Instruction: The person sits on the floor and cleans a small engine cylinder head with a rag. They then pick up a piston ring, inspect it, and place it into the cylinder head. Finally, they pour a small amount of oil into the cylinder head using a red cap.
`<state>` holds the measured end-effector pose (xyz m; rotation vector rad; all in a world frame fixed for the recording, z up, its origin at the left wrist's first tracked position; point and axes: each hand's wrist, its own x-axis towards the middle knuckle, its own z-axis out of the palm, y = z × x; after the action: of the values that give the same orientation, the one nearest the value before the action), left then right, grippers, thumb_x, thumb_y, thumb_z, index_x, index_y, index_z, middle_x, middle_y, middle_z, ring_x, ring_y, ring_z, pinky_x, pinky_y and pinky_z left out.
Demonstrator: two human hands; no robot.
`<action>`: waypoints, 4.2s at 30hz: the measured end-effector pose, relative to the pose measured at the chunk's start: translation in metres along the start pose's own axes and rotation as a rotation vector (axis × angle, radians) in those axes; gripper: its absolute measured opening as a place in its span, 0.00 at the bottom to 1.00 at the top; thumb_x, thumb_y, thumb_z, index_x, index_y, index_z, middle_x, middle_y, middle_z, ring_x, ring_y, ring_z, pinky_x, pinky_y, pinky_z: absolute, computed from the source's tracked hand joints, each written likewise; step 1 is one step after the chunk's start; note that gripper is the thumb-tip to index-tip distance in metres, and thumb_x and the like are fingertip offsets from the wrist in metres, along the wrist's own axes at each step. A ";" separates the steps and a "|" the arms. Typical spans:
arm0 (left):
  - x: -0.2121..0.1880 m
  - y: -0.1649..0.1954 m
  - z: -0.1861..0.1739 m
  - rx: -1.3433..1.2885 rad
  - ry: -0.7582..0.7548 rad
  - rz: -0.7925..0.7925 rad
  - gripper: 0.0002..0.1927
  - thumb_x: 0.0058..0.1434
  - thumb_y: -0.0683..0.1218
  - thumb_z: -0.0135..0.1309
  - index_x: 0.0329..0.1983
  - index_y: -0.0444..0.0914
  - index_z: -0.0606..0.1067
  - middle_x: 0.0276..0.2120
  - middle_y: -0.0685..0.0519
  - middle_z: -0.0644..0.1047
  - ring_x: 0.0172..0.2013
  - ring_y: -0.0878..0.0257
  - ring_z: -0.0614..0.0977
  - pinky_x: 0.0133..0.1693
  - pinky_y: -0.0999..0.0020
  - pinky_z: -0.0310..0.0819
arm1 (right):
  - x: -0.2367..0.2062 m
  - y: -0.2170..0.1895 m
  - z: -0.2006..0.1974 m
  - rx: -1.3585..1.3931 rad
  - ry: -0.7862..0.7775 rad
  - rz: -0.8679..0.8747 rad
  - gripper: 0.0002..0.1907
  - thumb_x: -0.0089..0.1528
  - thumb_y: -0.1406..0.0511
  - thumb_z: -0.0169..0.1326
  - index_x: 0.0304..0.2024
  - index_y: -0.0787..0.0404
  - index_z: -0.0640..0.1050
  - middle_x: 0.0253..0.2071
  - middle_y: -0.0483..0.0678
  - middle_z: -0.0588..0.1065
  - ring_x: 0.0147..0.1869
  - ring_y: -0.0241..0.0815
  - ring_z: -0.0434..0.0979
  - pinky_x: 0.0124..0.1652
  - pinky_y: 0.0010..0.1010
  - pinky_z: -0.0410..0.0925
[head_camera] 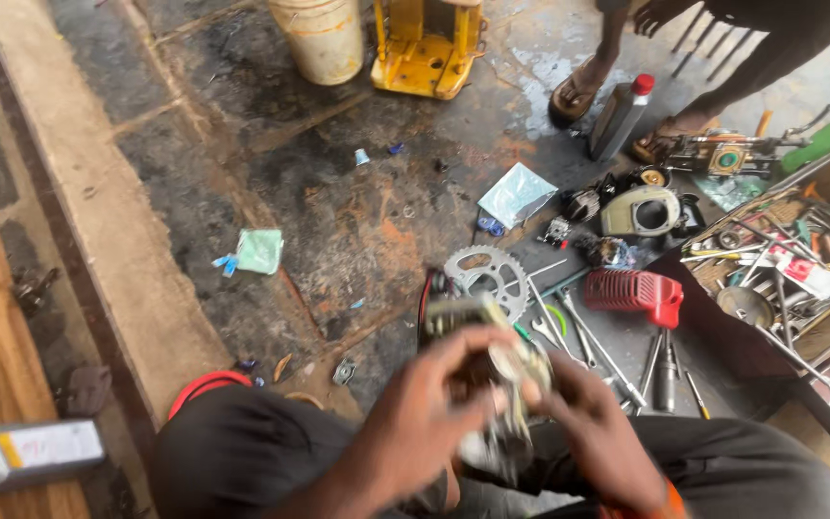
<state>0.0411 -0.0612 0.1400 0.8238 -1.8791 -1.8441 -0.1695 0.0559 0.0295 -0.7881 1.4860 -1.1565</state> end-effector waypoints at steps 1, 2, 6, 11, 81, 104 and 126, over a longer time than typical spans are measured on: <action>0.026 -0.011 -0.004 0.122 0.005 0.042 0.25 0.62 0.43 0.58 0.64 0.42 0.72 0.53 0.51 0.81 0.52 0.60 0.84 0.54 0.63 0.79 | 0.028 -0.007 -0.002 -0.023 0.095 0.035 0.31 0.63 0.63 0.58 0.67 0.66 0.69 0.58 0.54 0.79 0.58 0.42 0.78 0.56 0.37 0.70; 0.049 -0.024 -0.005 0.235 0.015 0.075 0.25 0.63 0.43 0.59 0.64 0.43 0.72 0.53 0.52 0.81 0.51 0.61 0.84 0.52 0.65 0.81 | 0.050 -0.012 -0.006 -0.051 0.184 0.080 0.33 0.63 0.62 0.58 0.68 0.63 0.63 0.62 0.50 0.75 0.61 0.39 0.77 0.59 0.36 0.69; 0.137 -0.079 -0.010 0.181 0.108 0.132 0.29 0.58 0.39 0.57 0.64 0.47 0.73 0.46 0.52 0.84 0.41 0.62 0.86 0.42 0.68 0.83 | 0.147 -0.019 -0.027 0.268 -0.085 -0.081 0.20 0.66 0.67 0.49 0.60 0.60 0.71 0.57 0.50 0.75 0.60 0.40 0.75 0.58 0.35 0.70; 0.185 -0.133 0.000 0.247 0.253 0.045 0.24 0.59 0.40 0.61 0.60 0.47 0.76 0.46 0.49 0.84 0.45 0.60 0.88 0.45 0.66 0.83 | 0.209 0.001 -0.031 0.250 -0.267 -0.233 0.17 0.67 0.72 0.50 0.59 0.66 0.73 0.58 0.51 0.76 0.63 0.43 0.73 0.64 0.37 0.64; 0.207 -0.192 -0.014 0.463 0.594 0.100 0.19 0.70 0.51 0.53 0.62 0.43 0.75 0.54 0.49 0.81 0.52 0.55 0.84 0.54 0.58 0.80 | 0.193 0.054 -0.001 -0.618 0.409 -0.460 0.46 0.52 0.53 0.71 0.64 0.69 0.68 0.52 0.63 0.78 0.57 0.54 0.81 0.54 0.43 0.72; 0.172 -0.190 -0.007 0.551 0.252 -0.001 0.30 0.56 0.51 0.67 0.63 0.44 0.74 0.55 0.48 0.79 0.52 0.54 0.82 0.50 0.56 0.79 | 0.170 0.059 -0.029 -0.775 0.106 -0.217 0.48 0.50 0.52 0.70 0.66 0.63 0.64 0.53 0.57 0.75 0.56 0.59 0.72 0.54 0.49 0.67; 0.173 -0.191 0.000 0.756 0.166 -0.038 0.38 0.49 0.61 0.69 0.60 0.41 0.74 0.53 0.47 0.79 0.51 0.54 0.82 0.50 0.56 0.78 | 0.160 0.059 -0.045 -0.907 0.077 -0.232 0.58 0.46 0.46 0.74 0.66 0.67 0.60 0.61 0.65 0.67 0.62 0.64 0.71 0.56 0.49 0.68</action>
<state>-0.0624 -0.1656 -0.0713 1.1970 -2.4695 -1.0014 -0.2451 -0.0599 -0.0795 -1.5649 2.0390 -0.6289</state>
